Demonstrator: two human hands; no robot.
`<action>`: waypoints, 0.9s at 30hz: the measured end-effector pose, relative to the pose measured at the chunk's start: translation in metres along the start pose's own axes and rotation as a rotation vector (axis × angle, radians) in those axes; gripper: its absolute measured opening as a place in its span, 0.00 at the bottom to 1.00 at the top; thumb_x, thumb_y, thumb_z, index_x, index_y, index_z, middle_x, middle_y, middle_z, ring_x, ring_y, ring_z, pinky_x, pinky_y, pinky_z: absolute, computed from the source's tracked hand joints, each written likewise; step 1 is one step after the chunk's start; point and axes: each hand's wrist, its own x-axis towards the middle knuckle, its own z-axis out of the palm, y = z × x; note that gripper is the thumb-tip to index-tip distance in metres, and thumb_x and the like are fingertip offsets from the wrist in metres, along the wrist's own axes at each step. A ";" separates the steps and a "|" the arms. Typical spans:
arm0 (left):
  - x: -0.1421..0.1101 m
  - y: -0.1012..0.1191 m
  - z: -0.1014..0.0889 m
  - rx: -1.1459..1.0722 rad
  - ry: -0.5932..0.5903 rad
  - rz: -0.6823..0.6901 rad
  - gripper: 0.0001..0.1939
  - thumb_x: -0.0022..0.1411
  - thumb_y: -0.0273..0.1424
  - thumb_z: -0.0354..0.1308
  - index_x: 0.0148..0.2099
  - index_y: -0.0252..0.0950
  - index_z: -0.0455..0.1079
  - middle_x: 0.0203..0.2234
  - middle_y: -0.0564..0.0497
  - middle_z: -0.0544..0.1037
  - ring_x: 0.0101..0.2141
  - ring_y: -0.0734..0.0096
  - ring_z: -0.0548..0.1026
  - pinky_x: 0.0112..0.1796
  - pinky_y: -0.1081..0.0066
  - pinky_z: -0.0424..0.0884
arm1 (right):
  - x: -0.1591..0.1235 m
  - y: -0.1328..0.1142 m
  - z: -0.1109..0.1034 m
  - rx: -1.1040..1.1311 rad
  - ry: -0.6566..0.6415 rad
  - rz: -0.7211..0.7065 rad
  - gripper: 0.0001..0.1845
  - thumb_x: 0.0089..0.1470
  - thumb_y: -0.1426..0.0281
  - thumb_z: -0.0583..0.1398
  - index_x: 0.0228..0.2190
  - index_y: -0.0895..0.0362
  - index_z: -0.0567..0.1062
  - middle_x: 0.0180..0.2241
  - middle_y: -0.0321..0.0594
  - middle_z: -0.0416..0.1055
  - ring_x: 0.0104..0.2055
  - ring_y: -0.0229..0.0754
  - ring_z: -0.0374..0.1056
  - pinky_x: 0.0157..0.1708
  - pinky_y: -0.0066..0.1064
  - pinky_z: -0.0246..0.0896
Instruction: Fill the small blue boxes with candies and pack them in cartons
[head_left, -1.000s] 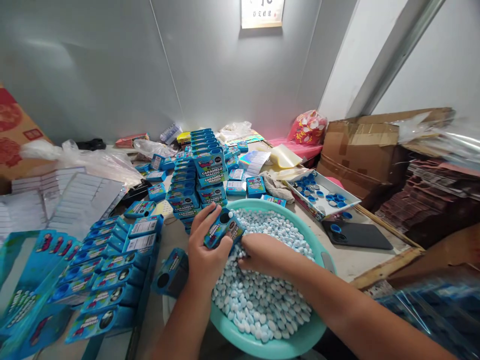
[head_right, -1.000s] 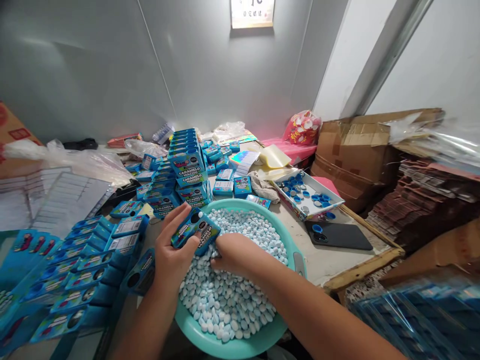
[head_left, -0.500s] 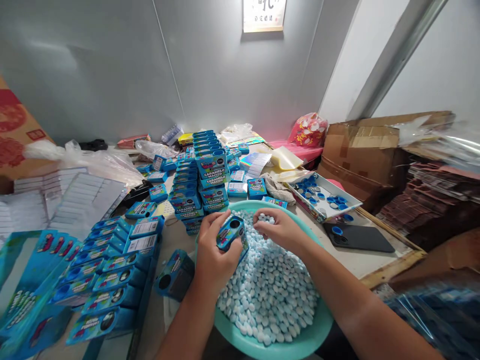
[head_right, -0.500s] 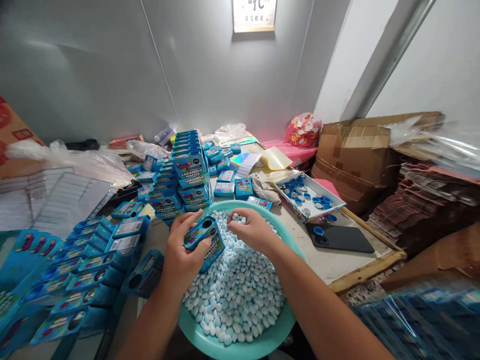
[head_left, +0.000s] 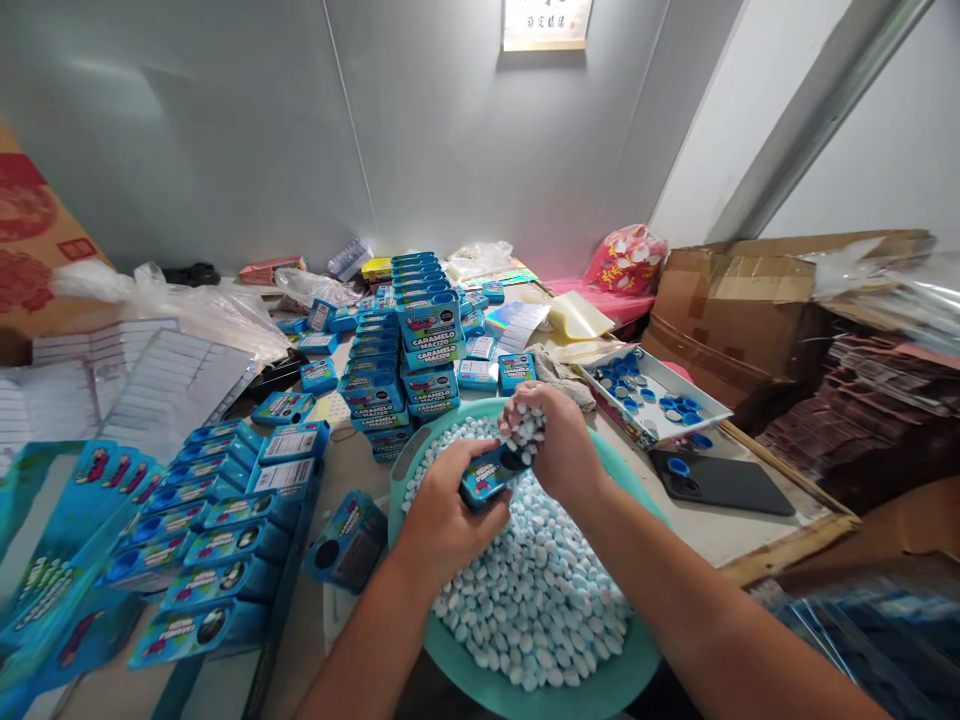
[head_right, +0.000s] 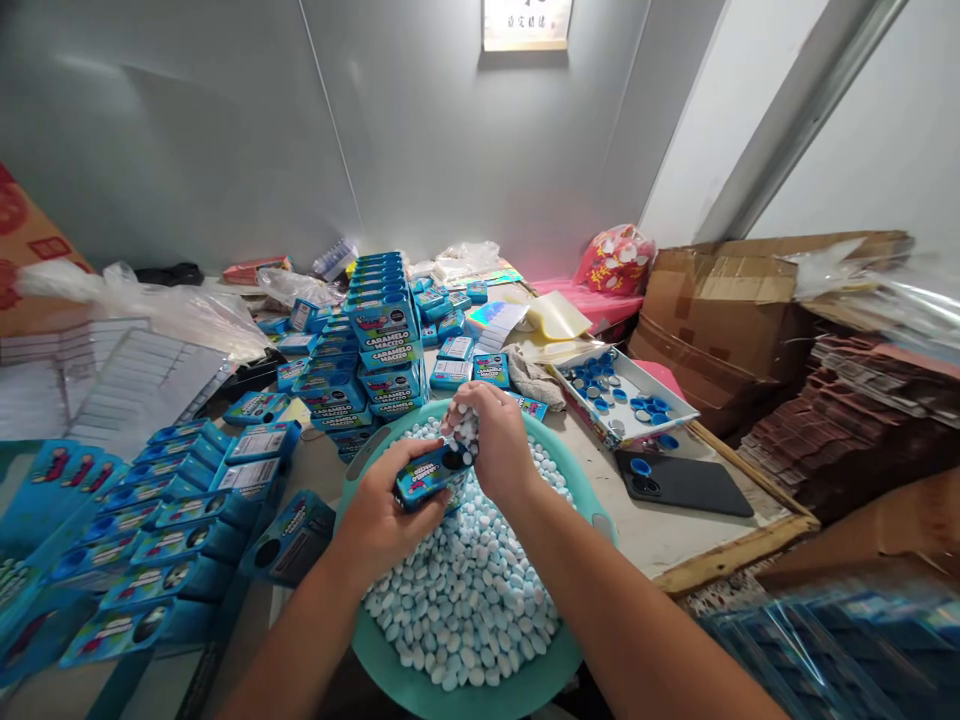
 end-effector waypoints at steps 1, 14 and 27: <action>0.000 -0.001 0.000 -0.008 -0.003 -0.010 0.25 0.58 0.26 0.64 0.58 0.40 0.71 0.52 0.45 0.79 0.53 0.57 0.77 0.56 0.60 0.73 | -0.002 0.000 -0.001 0.007 0.005 -0.003 0.10 0.46 0.66 0.63 0.20 0.54 0.68 0.20 0.32 0.66 0.24 0.38 0.64 0.26 0.30 0.59; 0.004 -0.006 0.003 -0.017 -0.031 -0.059 0.24 0.60 0.32 0.67 0.58 0.40 0.71 0.52 0.46 0.80 0.52 0.56 0.78 0.53 0.60 0.75 | -0.008 -0.003 -0.006 -0.111 -0.137 -0.022 0.09 0.50 0.66 0.65 0.22 0.56 0.78 0.27 0.37 0.76 0.30 0.41 0.72 0.32 0.31 0.66; 0.001 -0.009 0.002 0.066 -0.026 0.020 0.21 0.61 0.35 0.67 0.56 0.38 0.73 0.50 0.43 0.81 0.51 0.54 0.80 0.50 0.60 0.77 | -0.016 0.004 -0.010 -0.060 -0.025 -0.017 0.05 0.49 0.68 0.65 0.24 0.55 0.77 0.21 0.34 0.75 0.26 0.41 0.72 0.32 0.31 0.67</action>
